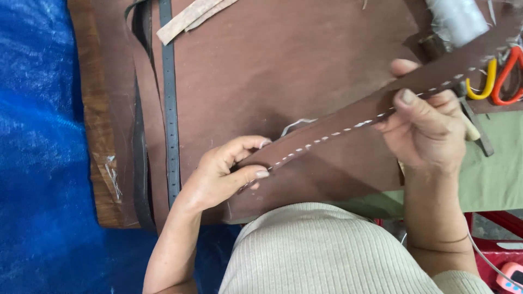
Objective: Measuring a leather strap with a ruler, marking it with a pen, and then using a stitching tool to prepare the leather.
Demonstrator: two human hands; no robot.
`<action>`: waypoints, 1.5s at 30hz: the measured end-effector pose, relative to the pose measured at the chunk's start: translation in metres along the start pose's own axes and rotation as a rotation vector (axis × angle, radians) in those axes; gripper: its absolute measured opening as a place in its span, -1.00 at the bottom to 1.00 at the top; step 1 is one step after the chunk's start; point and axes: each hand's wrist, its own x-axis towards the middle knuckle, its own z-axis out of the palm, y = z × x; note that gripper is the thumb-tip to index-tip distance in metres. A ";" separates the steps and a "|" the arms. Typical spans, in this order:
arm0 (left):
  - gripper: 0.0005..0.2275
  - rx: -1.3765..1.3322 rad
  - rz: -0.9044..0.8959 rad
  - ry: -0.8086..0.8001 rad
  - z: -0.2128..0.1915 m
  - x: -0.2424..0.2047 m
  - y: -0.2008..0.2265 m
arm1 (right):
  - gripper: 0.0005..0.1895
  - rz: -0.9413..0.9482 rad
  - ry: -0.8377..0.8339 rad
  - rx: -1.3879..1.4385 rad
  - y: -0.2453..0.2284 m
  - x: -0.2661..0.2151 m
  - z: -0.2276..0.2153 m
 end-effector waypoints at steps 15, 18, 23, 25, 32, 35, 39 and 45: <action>-0.90 -0.183 0.270 0.387 0.049 0.016 -0.038 | -0.61 -0.094 -0.538 0.024 -0.009 -0.026 -0.089; -0.91 -0.357 0.213 0.397 0.048 0.020 -0.028 | -0.67 -0.054 -0.569 0.003 -0.013 -0.028 -0.111; -0.89 -0.543 0.224 0.504 0.034 0.020 -0.039 | -0.80 -0.126 -0.535 -0.151 -0.011 -0.031 -0.135; -0.91 -0.548 0.230 0.563 0.021 0.014 -0.041 | -0.83 -0.114 -0.489 -0.151 -0.010 -0.033 -0.138; -0.90 -0.654 0.339 0.749 -0.024 -0.019 -0.051 | -0.72 0.034 -0.249 0.099 0.000 -0.017 -0.149; -0.94 -0.385 0.280 0.883 -0.038 -0.040 -0.053 | -0.74 0.077 -0.203 0.123 0.005 -0.010 -0.144; -0.88 0.532 -0.190 0.614 -0.077 -0.117 -0.066 | -0.73 0.013 -0.096 0.081 0.004 -0.014 -0.105; -0.30 1.247 -0.352 0.820 -0.082 -0.213 -0.112 | -0.48 0.090 -0.004 0.194 0.013 -0.001 -0.028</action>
